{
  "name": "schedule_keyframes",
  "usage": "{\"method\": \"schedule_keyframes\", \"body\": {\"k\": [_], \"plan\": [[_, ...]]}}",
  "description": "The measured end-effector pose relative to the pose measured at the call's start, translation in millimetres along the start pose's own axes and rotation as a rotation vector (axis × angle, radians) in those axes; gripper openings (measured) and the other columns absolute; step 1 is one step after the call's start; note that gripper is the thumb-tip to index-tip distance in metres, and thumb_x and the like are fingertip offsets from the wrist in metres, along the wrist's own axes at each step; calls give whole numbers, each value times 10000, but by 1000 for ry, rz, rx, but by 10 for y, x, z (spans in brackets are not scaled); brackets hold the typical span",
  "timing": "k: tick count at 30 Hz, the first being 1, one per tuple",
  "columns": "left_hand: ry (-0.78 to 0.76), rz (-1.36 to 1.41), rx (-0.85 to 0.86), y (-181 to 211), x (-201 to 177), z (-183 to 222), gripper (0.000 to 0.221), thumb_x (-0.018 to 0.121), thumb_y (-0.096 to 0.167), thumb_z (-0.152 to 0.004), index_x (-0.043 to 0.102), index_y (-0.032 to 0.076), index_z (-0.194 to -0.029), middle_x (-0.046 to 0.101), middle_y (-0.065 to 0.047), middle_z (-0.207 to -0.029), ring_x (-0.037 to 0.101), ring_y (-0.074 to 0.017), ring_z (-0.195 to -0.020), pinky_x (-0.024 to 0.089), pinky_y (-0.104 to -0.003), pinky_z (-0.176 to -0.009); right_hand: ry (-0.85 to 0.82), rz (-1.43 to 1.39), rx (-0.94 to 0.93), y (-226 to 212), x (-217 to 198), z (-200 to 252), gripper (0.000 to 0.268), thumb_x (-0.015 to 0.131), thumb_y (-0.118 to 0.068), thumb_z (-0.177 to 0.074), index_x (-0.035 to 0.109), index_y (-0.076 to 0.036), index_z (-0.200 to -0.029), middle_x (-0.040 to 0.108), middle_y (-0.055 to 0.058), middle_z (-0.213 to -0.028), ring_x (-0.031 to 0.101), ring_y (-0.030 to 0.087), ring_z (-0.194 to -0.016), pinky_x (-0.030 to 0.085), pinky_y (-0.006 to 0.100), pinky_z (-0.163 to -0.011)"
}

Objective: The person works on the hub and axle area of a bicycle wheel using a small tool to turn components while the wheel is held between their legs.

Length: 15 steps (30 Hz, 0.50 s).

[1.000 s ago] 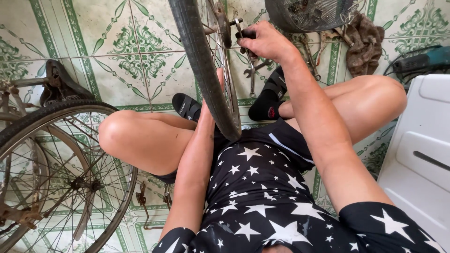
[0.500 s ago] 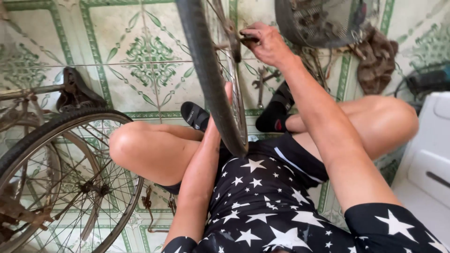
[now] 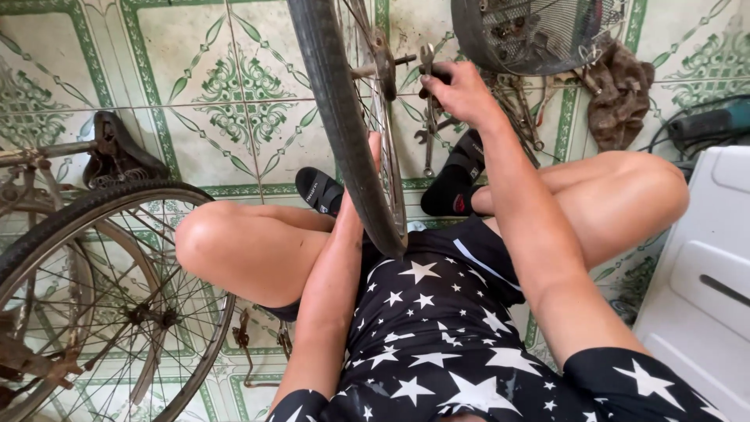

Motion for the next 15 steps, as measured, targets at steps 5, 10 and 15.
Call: {"method": "schedule_keyframes", "body": {"k": [5, 10, 15], "plan": [[6, 22, 22, 43, 4, 24, 321, 618, 108, -975, 559, 113, -1290, 617, -34, -916, 603, -151, -752, 530, -314, -648, -20, 45, -2, -356, -147, 355, 290, 705, -246, -978, 736, 17, -1097, 714, 112, -767, 578, 127, -658, 512, 356, -621], [19, 40, 53, 99, 57, 15, 317, 619, 103, -972, 560, 113, -1284, 620, -32, -919, 607, -150, -756, 533, -314, -649, -28, 319, -44, -694, -133, 299, 324, 709, -243, -928, 742, 40, -1084, 695, 208, -739, 652, 274, -621, 529, 412, -648], [73, 57, 112, 155, 63, -58, 314, 620, 98, -969, 562, 113, -1277, 624, -31, -921, 611, -149, -759, 535, -314, -650, -64, 290, 74, -855, -110, 270, 340, 675, -243, -905, 720, 35, -1095, 719, 217, -753, 717, 300, -695, 552, 421, -709]]}}
Point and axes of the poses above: each hand's wrist, its own z-axis away from the middle knuckle, its own x-axis out of the palm, y = z × x, the point moved 3 cm from there along -z, towards the middle knuckle
